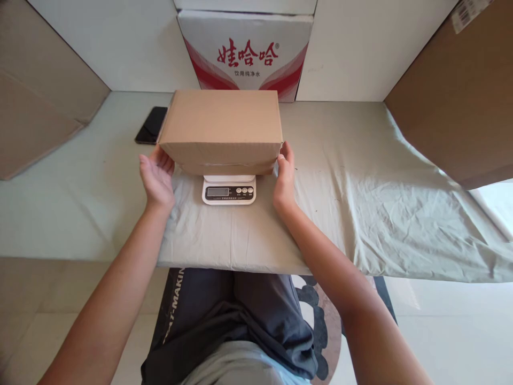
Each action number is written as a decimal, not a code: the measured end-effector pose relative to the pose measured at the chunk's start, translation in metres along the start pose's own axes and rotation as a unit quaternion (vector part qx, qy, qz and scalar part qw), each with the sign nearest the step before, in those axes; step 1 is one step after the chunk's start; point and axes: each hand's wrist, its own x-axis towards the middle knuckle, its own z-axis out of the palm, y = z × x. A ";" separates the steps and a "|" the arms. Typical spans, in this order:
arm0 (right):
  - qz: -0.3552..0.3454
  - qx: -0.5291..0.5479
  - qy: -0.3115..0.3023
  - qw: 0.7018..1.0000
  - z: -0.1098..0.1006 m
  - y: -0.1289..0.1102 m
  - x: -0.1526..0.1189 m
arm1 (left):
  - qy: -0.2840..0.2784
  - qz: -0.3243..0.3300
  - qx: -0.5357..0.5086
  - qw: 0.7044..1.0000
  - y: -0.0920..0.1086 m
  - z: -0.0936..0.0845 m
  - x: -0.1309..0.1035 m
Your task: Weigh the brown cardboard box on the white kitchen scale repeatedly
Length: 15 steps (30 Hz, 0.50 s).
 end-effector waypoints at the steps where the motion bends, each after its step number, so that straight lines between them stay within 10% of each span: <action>1: 0.006 0.010 0.007 1.000 0.001 0.000 -0.001 | -0.005 0.000 -0.006 1.000 0.000 -0.001 0.001; 15: 0.034 0.050 0.042 0.997 0.005 -0.018 0.001 | -0.031 -0.020 -0.013 0.999 0.005 0.001 0.001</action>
